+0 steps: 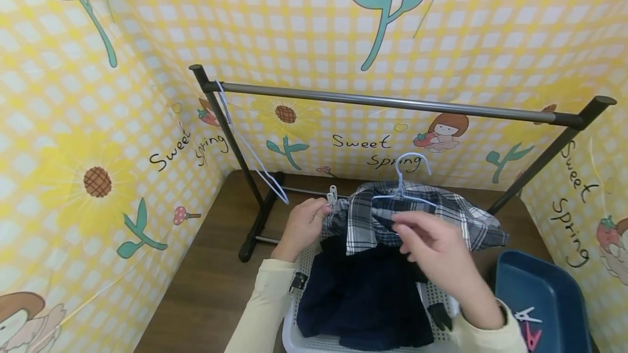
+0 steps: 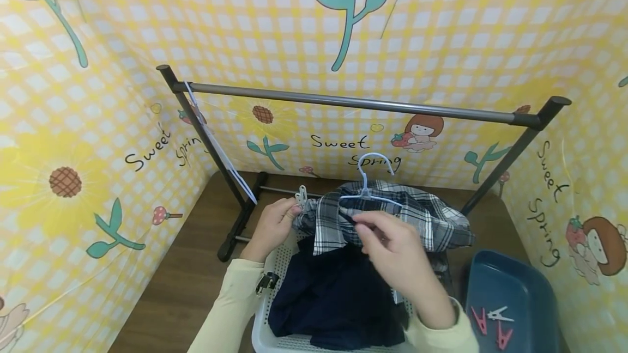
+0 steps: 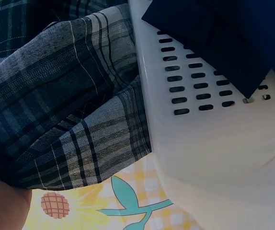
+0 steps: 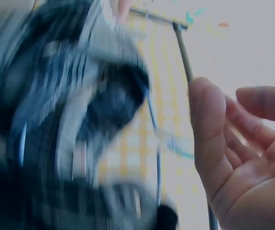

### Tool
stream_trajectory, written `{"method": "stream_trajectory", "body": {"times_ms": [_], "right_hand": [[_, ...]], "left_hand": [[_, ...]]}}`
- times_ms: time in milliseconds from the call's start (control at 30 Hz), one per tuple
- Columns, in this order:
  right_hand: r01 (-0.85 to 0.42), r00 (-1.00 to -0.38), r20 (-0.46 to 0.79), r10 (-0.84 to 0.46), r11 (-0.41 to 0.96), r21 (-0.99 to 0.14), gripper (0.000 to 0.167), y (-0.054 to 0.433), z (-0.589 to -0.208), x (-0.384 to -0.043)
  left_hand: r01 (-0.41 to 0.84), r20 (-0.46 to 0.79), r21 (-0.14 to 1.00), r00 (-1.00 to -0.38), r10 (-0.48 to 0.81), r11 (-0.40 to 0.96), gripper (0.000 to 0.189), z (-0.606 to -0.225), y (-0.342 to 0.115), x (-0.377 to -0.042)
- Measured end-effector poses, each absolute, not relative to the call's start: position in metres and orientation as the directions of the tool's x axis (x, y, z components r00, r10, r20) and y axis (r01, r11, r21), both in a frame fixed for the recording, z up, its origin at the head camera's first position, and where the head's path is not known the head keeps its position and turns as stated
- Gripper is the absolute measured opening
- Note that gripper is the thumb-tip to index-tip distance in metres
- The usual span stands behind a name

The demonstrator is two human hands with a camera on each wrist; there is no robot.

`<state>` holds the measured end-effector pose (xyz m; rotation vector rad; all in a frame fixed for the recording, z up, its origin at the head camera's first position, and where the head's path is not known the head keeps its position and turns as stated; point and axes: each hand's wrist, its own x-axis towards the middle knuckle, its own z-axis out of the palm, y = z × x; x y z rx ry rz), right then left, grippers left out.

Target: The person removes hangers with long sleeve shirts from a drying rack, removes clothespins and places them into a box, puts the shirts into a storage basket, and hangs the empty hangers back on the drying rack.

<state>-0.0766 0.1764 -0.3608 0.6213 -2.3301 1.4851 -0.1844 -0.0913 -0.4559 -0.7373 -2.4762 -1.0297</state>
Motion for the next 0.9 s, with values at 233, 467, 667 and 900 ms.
{"method": "stream_trajectory", "body": {"times_ms": [233, 467, 667, 900], "right_hand": [[-0.415, -0.904, 0.338, -0.260, 0.354, -0.838, 0.030, 0.138, -0.356, -0.094], [-0.266, -0.941, 0.155, -0.301, 0.377, -0.887, 0.051, 0.109, -0.357, -0.117], [-0.164, -0.966, 0.063, -0.252, 0.404, -0.900, 0.064, 0.091, -0.365, -0.132], [-0.183, -0.980, 0.120, -0.157, 0.498, -0.848, 0.050, 0.084, -0.372, -0.140]], "left_hand": [[0.608, 0.525, 0.539, -0.784, 0.333, 0.583, 0.018, -0.455, -0.088, -0.182], [0.608, 0.520, 0.537, -0.784, 0.338, 0.585, 0.019, -0.453, -0.086, -0.182], [0.636, 0.529, 0.499, -0.761, 0.374, 0.589, 0.027, -0.452, -0.084, -0.181], [0.669, 0.566, 0.442, -0.725, 0.392, 0.598, 0.012, -0.451, -0.082, -0.182]]}}
